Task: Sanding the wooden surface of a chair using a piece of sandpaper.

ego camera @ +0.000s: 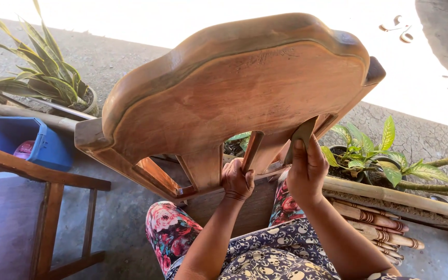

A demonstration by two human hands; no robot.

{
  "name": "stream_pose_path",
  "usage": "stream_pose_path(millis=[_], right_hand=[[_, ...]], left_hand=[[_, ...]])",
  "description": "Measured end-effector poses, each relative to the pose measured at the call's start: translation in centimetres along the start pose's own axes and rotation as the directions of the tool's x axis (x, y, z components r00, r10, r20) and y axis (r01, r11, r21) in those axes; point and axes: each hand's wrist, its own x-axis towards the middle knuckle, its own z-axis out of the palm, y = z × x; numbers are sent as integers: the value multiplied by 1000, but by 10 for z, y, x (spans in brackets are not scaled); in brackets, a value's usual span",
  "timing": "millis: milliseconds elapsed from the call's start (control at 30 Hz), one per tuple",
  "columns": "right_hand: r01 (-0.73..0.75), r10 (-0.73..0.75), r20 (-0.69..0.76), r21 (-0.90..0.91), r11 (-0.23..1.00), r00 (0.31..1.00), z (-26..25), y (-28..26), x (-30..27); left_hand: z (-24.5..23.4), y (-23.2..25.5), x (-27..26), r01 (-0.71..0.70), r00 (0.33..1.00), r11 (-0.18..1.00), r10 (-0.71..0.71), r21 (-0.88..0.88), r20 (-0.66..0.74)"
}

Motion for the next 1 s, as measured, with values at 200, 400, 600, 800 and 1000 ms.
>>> stream_pose_path(millis=[200, 400, 600, 800, 1000], right_hand=[[-85, 113, 279, -112, 990, 954, 17, 42, -90], [-3, 13, 157, -61, 998, 988, 9, 12, -11], [9, 5, 168, -87, 996, 986, 13, 64, -74], [-37, 47, 200, -55, 998, 979, 6, 39, -33], [93, -92, 60, -24, 995, 994, 10, 21, -37]], left_hand=[[-2, 1, 1, 0, 1000, 1000, 0, -2, 0], [-2, 3, 0, 15, 1000, 1000, -15, -4, 8], [-4, 6, 2, 13, 1000, 1000, -13, 8, -6], [0, 1, -1, 23, 1000, 1000, -23, 18, 4], [-3, 4, 4, 5, 1000, 1000, -5, -12, -11]])
